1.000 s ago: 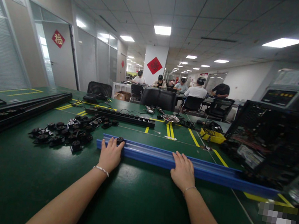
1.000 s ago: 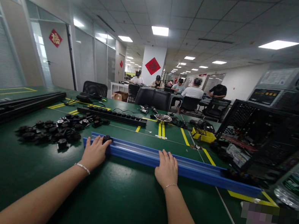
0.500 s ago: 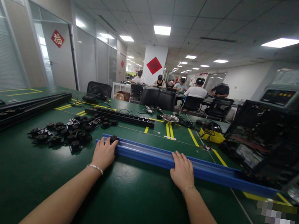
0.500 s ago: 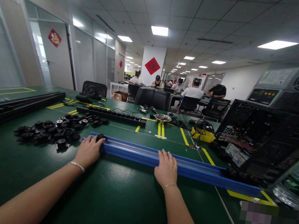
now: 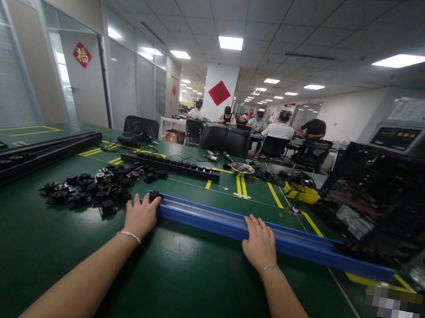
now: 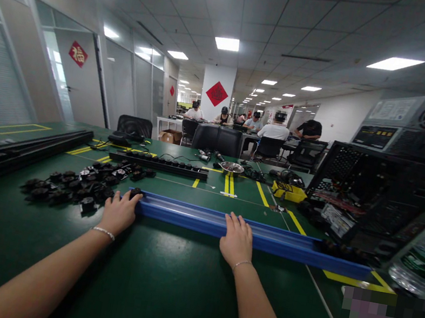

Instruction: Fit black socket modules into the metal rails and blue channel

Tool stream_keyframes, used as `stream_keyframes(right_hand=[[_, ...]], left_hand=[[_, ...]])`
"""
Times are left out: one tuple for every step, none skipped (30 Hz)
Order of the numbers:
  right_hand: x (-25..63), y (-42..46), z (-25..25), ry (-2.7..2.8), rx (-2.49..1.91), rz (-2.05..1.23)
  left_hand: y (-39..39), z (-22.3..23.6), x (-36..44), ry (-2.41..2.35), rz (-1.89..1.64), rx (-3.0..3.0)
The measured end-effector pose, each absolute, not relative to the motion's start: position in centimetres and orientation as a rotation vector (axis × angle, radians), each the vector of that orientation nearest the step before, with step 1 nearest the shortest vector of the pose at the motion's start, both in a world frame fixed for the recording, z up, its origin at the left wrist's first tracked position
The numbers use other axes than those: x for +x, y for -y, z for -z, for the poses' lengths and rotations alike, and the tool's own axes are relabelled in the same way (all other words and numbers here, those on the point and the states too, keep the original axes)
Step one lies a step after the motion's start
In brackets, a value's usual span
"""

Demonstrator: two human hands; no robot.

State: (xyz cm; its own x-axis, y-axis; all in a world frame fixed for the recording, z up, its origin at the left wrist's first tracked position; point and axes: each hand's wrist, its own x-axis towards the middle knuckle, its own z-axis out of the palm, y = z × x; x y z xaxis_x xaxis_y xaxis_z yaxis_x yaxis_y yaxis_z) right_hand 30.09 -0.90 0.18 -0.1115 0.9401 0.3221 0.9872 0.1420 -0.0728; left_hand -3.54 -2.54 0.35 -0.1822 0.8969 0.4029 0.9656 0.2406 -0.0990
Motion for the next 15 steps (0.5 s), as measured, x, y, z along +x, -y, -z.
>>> stream_keyframes(right_hand=[[30.1, 0.9, -0.2, 2.133, -1.867, 0.229], [30.1, 0.9, -0.1, 2.134, -1.862, 0.230], [30.1, 0.9, -0.1, 2.133, -1.858, 0.232], [30.1, 0.9, -0.1, 2.130, -1.855, 0.236], [30.2, 0.8, -0.1, 2.127, -1.852, 0.239], [30.2, 0.8, 0.0, 2.123, -1.849, 0.241], [30.2, 0.8, 0.0, 2.119, -1.847, 0.241], [30.2, 0.8, 0.1, 2.114, -1.846, 0.242], [30.2, 0.8, 0.2, 2.112, -1.844, 0.243], [30.2, 0.7, 0.2, 2.110, -1.841, 0.246], [30.2, 0.7, 0.3, 2.109, -1.837, 0.250], [30.2, 0.7, 0.4, 2.109, -1.833, 0.254], [30.2, 0.7, 0.4, 2.110, -1.829, 0.256], [30.2, 0.7, 0.4, 2.110, -1.827, 0.256], [30.2, 0.6, 0.4, 2.110, -1.826, 0.255]], left_hand=[[2.5, -0.3, -3.6, 2.141, 0.252, -1.708], [2.5, -0.4, -3.7, 2.142, 0.255, -1.703], [2.5, -0.4, -3.8, 2.144, 0.257, -1.696], [2.5, -0.5, -3.9, 2.145, 0.258, -1.693], [2.5, -0.5, -4.0, 2.146, 0.258, -1.695], [2.5, -0.6, -4.2, 2.147, 0.255, -1.704], [2.5, -0.8, -4.4, 2.148, 0.252, -1.718], [2.5, -0.8, -4.6, 2.149, 0.249, -1.730], [2.4, -0.9, -4.8, 2.154, 0.242, -1.739], [2.4, -1.0, -5.0, 2.162, 0.233, -1.740], [2.4, -1.0, -5.2, 2.172, 0.222, -1.736], [2.3, -1.0, -5.4, 2.182, 0.209, -1.729], [2.3, -1.0, -5.6, 2.188, 0.195, -1.724], [2.2, -0.9, -5.7, 2.192, 0.182, -1.722], [2.2, -0.9, -5.8, 2.195, 0.171, -1.722]])
